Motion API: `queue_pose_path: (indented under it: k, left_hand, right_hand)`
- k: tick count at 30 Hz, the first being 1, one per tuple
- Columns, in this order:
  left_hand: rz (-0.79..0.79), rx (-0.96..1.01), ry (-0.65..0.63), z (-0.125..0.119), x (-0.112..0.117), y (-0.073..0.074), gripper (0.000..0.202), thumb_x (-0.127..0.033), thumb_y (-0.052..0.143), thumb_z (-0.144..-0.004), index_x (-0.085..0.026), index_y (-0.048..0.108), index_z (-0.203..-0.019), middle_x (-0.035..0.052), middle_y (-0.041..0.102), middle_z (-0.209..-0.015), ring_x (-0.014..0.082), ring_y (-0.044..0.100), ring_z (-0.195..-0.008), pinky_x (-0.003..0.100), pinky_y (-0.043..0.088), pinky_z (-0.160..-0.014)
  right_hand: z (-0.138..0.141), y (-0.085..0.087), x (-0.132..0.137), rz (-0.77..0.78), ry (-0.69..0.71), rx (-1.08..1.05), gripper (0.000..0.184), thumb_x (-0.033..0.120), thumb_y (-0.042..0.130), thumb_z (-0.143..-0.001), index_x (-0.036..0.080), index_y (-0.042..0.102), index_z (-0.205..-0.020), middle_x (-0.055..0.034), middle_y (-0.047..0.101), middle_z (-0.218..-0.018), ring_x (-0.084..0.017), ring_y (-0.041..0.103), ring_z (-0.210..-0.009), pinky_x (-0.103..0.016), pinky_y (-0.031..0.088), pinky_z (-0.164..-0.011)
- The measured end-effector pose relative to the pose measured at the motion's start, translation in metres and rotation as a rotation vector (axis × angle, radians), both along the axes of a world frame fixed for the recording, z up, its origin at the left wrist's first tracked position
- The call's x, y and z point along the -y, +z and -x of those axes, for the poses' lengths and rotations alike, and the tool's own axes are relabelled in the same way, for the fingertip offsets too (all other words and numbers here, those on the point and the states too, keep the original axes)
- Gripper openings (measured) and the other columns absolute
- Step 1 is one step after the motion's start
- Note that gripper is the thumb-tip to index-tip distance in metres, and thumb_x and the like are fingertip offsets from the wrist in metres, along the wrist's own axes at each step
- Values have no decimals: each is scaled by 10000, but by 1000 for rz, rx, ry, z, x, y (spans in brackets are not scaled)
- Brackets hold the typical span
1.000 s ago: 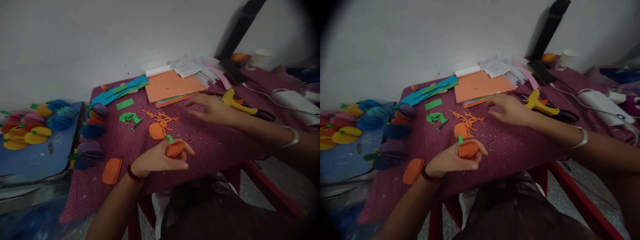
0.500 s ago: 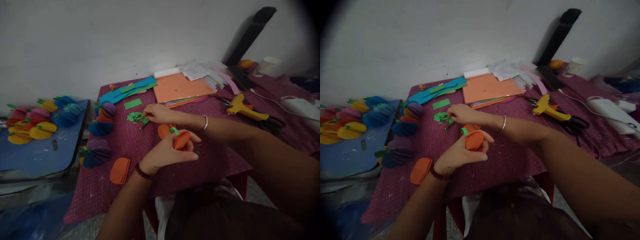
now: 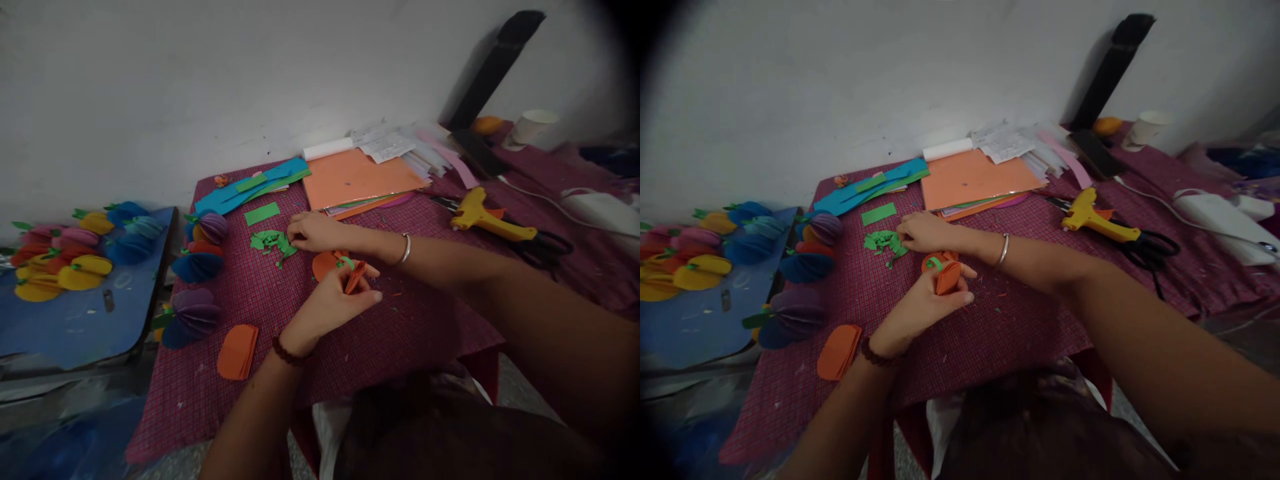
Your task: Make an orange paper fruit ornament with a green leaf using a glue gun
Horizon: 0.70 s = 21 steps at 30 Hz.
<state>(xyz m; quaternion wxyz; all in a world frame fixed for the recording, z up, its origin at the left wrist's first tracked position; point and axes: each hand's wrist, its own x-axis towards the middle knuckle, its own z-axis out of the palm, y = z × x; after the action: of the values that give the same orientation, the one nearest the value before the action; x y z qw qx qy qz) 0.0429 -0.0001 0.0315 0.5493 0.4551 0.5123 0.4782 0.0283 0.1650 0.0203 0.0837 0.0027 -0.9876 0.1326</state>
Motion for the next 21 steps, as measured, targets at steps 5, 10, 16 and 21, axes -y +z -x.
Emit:
queue_pose_path:
  k: [5, 10, 16, 21]
  left_hand:
    - [-15, -5, 3, 0, 1, 4, 336, -336, 732, -751, -149, 613, -1003, -41, 502, -694, 85, 426, -614, 238, 355, -589]
    - [-12, 94, 39, 7, 6, 10, 337, -347, 735, -756, -159, 622, -1011, -53, 496, -699, 41, 353, -502, 209, 274, -464]
    - [-51, 338, 175, 16, 8, 13, 284, -312, 693, -790, -160, 625, -1020, -34, 514, -672, 58, 380, -478, 184, 235, -392]
    - [-15, 356, 295, 14, 4, 14, 184, -308, 633, -841, -141, 619, -917, -13, 548, -657, 64, 403, -473, 167, 269, -377]
  right_hand:
    - [4, 0, 3, -53, -15, 38, 158, 271, 635, -811, 148, 685, -896, -97, 641, -929, -194, 533, -837, -294, 327, -706]
    - [1, 12, 7, 191, 10, 36, 39, 122, 569, -788, 145, 596, -775, -16, 589, -750, -116, 458, -672, -256, 313, -635]
    - [-51, 41, 7, 873, -118, -127, 155, 5, 547, -756, 146, 527, -817, 39, 535, -693, -73, 472, -626, -207, 376, -597]
    - [-105, 43, 13, 1257, -122, -211, 65, 162, 614, -814, 128, 574, -853, 9, 617, -746, -74, 544, -649, -209, 448, -633]
